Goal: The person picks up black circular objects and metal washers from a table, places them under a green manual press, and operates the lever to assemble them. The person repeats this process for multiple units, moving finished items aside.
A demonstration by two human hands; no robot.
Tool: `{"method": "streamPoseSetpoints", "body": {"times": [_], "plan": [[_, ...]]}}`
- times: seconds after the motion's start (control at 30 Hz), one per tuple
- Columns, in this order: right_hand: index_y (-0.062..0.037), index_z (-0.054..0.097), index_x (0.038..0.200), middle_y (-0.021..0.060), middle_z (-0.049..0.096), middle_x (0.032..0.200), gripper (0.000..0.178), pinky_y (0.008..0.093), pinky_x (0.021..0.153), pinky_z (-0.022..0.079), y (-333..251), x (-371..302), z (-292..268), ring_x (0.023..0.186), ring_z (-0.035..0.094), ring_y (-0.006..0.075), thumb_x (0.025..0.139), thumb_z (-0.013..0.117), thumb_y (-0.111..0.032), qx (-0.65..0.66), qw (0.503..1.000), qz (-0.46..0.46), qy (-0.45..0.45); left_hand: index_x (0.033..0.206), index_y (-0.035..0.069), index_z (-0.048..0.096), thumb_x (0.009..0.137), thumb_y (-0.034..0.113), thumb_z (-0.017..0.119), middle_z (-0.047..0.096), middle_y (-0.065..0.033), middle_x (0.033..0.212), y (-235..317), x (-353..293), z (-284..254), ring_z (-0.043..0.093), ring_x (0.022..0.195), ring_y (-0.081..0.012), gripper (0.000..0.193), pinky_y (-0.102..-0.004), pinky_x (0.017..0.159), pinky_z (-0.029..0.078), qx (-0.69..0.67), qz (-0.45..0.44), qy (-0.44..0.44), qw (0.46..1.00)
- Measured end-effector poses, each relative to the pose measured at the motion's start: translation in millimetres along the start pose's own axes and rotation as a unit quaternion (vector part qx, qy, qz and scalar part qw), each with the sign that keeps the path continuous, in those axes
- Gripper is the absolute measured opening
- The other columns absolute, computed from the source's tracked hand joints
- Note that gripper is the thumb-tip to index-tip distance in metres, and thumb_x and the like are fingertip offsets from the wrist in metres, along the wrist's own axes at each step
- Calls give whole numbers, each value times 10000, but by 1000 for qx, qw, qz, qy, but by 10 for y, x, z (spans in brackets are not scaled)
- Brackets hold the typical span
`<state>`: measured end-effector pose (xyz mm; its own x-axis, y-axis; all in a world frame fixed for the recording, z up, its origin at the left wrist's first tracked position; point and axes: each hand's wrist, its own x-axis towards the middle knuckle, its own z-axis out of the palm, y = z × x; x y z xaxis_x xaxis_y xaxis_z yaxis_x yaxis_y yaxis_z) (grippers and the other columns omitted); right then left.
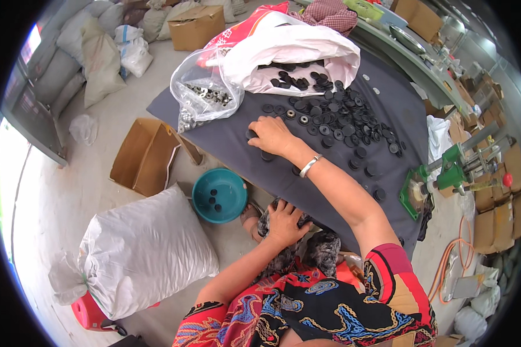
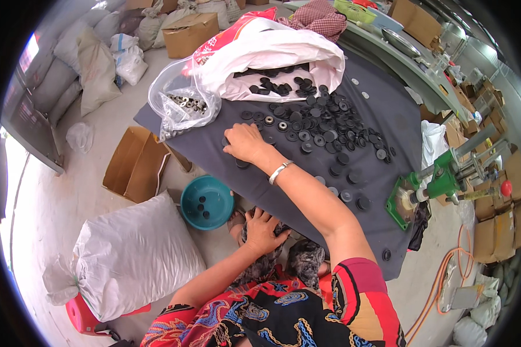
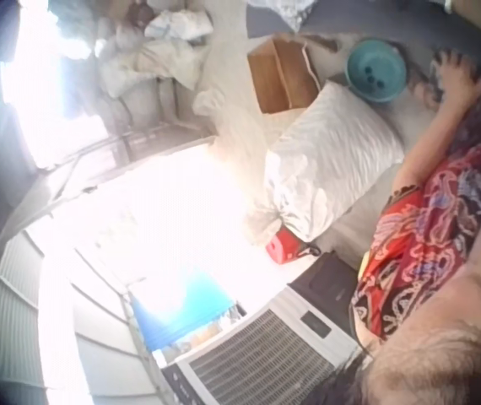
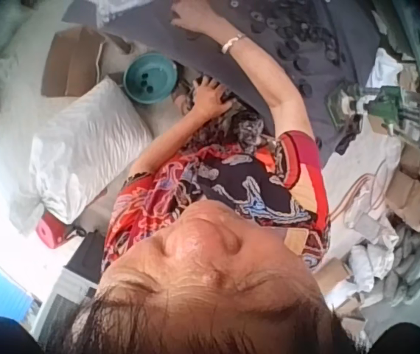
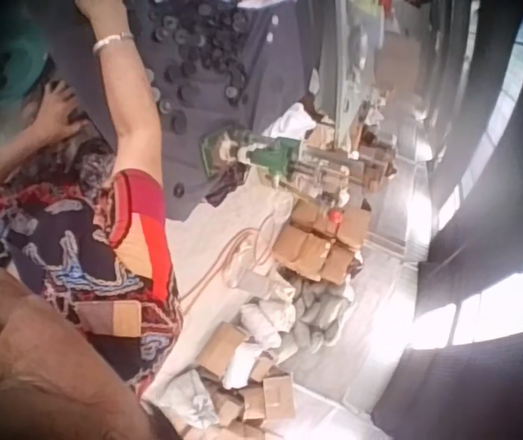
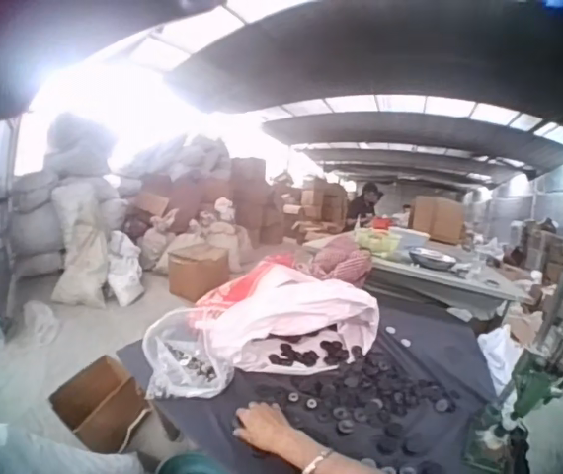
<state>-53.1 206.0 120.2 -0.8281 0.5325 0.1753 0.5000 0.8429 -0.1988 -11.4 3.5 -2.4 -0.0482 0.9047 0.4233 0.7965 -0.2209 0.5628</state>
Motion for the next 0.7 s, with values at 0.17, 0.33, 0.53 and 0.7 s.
{"method": "streamPoseSetpoints", "body": {"times": [0.17, 0.33, 0.53, 0.7], "plan": [[-58, 715, 966, 195, 663, 957, 217, 456, 830, 508, 509, -35, -130, 907, 648, 372, 815, 635, -191, 31, 992, 84, 88, 1032, 127, 671, 617, 363, 774, 600, -91, 1143, 6, -7, 6, 491, 1114, -332, 489, -499, 828, 334, 1, 4, 0, 1000], [-71, 716, 1008, 194, 668, 1000, 222, 458, 836, 516, 765, -57, -139, 949, 651, 366, 812, 629, -131, -29, 984, 150, 89, 1026, 126, 668, 617, 361, 772, 596, -96, 1153, 14, 0, -2, 493, 1108, -330, 482, -496, 812, 338, 5, 3, 1, 1000], [-89, 707, 1051, 159, 653, 1014, 252, 452, 858, 468, 854, -43, -10, 999, 608, 323, 828, 636, -182, -148, 971, 179, 54, 1039, 126, 670, 615, 356, 771, 607, -88, 1141, 5, 13, -9, 494, 1116, -327, 492, -500, 793, 343, 8, 12, 1, 1000], [-87, 710, 890, 125, 671, 943, 171, 436, 795, 458, 597, 42, -17, 954, 623, 300, 812, 627, -215, -187, 974, 83, 101, 970, 113, 680, 626, 394, 756, 615, -88, 1077, -44, -13, -32, 498, 1076, -313, 450, -494, 789, 343, 16, 6, 22, 1000]]}}
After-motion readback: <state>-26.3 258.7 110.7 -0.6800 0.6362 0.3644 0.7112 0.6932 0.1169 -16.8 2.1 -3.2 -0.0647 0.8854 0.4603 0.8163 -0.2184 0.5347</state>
